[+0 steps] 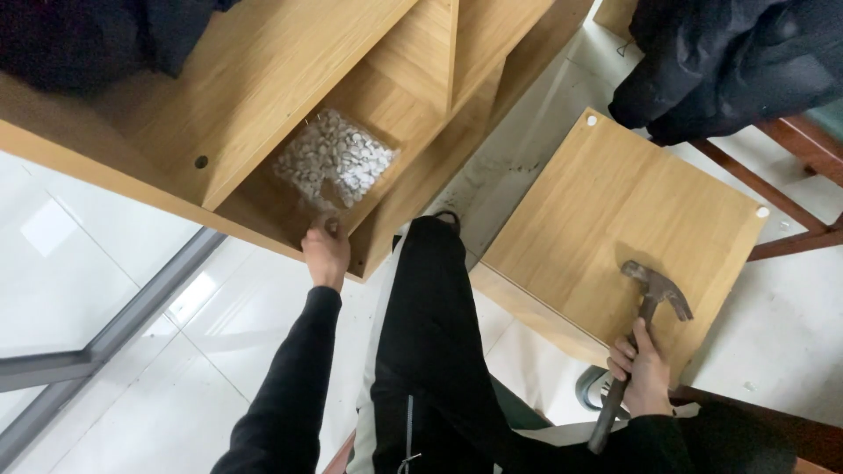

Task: The person places a wooden board on a chair, then uses a hammer to tap white plastic feet into the corners of the board. The person retrieves the feet from a nearby shelf and secures each one before lifting the board.

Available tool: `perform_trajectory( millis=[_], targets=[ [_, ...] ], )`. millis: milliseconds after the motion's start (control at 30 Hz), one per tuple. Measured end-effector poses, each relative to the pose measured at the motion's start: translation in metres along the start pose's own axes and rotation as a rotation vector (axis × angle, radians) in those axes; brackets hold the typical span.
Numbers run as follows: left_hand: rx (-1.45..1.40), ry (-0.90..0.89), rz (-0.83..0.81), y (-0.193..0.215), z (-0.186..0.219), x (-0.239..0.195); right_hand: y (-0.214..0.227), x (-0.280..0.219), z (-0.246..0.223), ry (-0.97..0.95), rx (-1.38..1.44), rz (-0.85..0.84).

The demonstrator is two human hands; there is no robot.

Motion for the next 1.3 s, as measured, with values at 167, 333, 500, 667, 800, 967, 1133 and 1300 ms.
perform_trajectory(
  millis=[167, 333, 500, 667, 800, 967, 1133, 1300],
  targets=[
    [-0.088, -0.034, -0.003, -0.024, 0.04, 0.049, 0.001, 0.012, 0.007, -0.015, 0.024, 0.046],
    [1.747, -0.482, -0.089, -0.096, 0.01, 0.086, 0.006, 0.019, 0.019, 0.054, 0.055, 0.025],
    [1.932, -0.586, -0.164, -0.061, 0.037, 0.044, 0.008, 0.016, 0.021, -0.025, 0.084, 0.146],
    [1.866, -0.603, -0.185, -0.105, 0.0, 0.079, 0.002, 0.004, 0.007, 0.02, 0.042, 0.07],
    [1.781, -0.506, -0.164, -0.139, -0.025, 0.114, -0.002, 0.004, 0.007, 0.004, 0.068, 0.087],
    [1.817, -0.605, -0.086, -0.117, -0.02, 0.107, -0.004, 0.004, 0.011, 0.027, 0.056, 0.071],
    [0.102, -0.034, 0.072, -0.036, 0.002, 0.104, 0.019, 0.034, 0.037, 0.089, -0.016, 0.047],
    [-0.142, 0.153, 0.299, 0.02, 0.035, 0.033, 0.019, 0.034, 0.04, 0.083, 0.013, 0.061]
  ],
)
Point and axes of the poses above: each hand's wrist, its own x-axis towards the middle knuckle, its own y-axis out of the back of the hand, z = x × y, the point moved 5 cm from there along x, towards the middle knuckle, and after that the axes turned 15 degrees about y, right-handed, at the moved point
